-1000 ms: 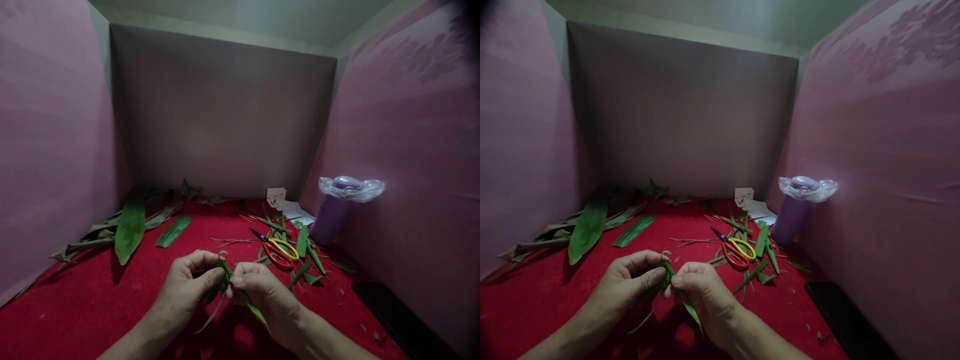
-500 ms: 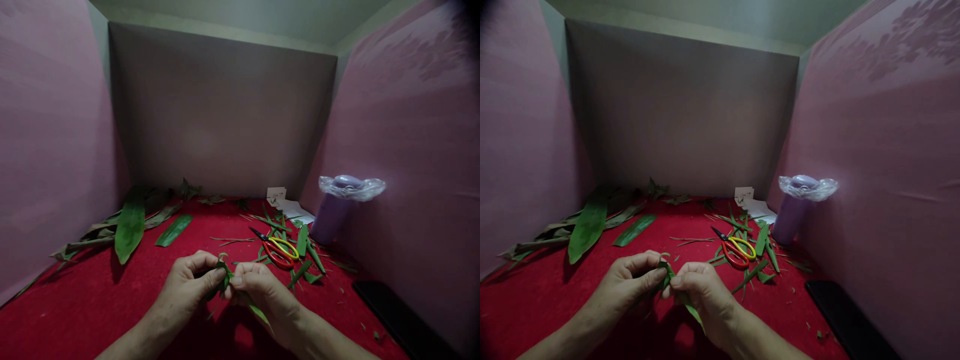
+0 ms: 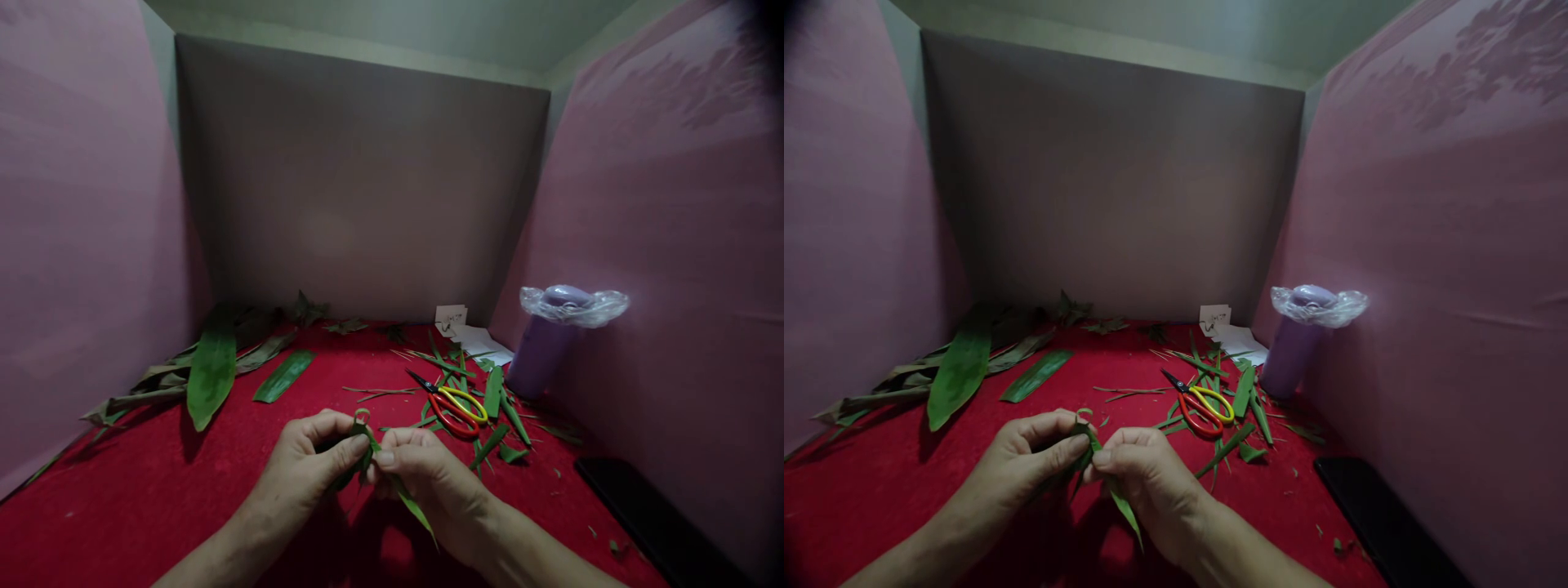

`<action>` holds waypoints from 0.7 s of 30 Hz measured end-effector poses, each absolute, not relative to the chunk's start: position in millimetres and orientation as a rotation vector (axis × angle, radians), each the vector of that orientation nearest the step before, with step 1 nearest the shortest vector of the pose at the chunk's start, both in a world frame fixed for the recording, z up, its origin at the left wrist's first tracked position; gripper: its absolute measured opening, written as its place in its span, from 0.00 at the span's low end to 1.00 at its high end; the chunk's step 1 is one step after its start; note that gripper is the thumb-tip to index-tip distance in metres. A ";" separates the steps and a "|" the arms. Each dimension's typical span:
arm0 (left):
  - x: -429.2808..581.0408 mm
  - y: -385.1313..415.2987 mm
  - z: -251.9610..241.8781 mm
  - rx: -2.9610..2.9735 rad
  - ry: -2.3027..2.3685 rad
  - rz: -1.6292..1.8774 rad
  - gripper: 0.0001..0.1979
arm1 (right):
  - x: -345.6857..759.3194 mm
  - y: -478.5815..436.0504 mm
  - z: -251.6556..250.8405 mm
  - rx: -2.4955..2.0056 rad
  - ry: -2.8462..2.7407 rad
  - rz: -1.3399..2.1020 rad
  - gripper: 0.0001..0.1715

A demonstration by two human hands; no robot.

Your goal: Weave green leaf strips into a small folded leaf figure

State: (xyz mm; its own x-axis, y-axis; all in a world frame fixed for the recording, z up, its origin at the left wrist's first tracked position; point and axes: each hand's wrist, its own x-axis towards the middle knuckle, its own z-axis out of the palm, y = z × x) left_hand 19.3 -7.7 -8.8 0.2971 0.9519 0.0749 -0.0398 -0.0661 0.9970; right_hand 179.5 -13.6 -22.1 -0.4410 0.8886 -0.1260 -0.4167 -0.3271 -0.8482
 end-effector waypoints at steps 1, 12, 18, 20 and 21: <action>18.9 -7.7 -9.3 1.372 0.938 1.043 0.10 | 179.8 -13.1 -22.6 -0.747 -0.969 1.890 0.06; 14.7 -3.8 -13.6 1.496 0.991 1.074 0.09 | 179.0 -10.3 -30.1 -0.621 -0.959 1.979 0.12; 18.7 -6.9 -16.1 1.392 0.997 1.123 0.06 | 178.7 -11.7 -27.9 -0.663 -0.929 1.966 0.09; 20.1 -9.5 -14.5 1.322 1.012 1.145 0.08 | 178.8 -12.3 -27.0 -0.680 -0.918 1.962 0.08; 20.6 -10.7 -13.5 1.301 1.007 1.145 0.08 | 178.8 -12.5 -26.9 -0.679 -0.912 1.962 0.07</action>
